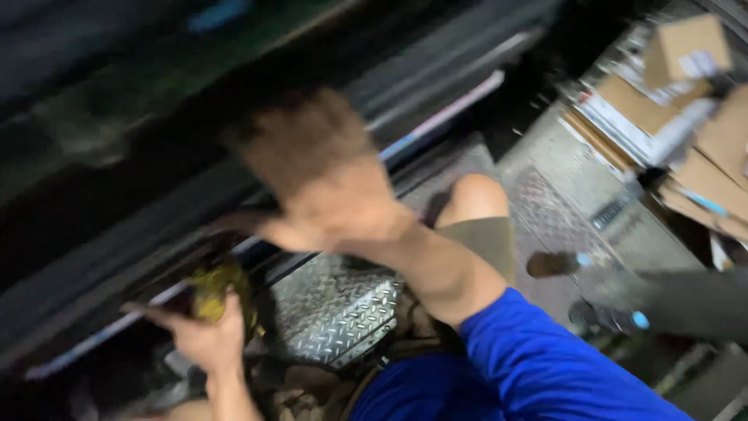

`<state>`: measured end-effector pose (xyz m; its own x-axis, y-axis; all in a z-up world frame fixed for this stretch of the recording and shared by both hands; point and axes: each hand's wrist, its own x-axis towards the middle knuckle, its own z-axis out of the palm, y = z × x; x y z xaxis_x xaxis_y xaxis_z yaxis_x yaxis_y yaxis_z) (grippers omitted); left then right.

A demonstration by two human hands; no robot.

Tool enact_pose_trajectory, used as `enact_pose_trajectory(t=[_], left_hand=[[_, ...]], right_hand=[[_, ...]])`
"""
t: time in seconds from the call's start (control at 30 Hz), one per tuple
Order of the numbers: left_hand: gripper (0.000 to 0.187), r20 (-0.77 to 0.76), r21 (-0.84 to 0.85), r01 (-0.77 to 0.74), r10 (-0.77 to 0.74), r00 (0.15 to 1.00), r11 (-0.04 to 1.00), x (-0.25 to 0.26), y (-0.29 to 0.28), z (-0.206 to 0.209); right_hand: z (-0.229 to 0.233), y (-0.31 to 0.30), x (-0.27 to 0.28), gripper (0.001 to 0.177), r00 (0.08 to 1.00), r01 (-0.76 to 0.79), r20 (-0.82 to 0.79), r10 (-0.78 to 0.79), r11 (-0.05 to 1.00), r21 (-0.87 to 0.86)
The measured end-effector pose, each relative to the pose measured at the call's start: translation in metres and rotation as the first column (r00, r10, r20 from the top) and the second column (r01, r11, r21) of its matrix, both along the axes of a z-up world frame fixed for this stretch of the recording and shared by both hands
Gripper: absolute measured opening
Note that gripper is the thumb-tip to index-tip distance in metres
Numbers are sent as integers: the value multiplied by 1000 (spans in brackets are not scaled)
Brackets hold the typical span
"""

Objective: Cleaning the rollers of an offset printing press using a cloth rag.

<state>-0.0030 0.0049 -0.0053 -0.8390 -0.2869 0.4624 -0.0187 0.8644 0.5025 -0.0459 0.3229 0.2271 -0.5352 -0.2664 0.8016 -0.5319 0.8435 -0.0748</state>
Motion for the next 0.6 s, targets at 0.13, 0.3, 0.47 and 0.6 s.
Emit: enact_pose_trajectory(t=[0.13,0.3,0.47,0.6], left_hand=[[129,251,97,-178,149,957,979,3,9,15],[127,263,163,-186,140,955,969,-3,16,26],[124,193,189,-126,89,977,974,-5,14,23],[122,75,207,24,-40,996,978,-5,12,17]], right_hand=[[19,-6,6,74,998,-53,-39,51,998,-45],[13,-6,7,76,993,49,-109,-38,994,93],[-18,12,2,82,983,93,-169,-67,984,153],[-21,21,9,70,999,22,-42,-18,994,106]])
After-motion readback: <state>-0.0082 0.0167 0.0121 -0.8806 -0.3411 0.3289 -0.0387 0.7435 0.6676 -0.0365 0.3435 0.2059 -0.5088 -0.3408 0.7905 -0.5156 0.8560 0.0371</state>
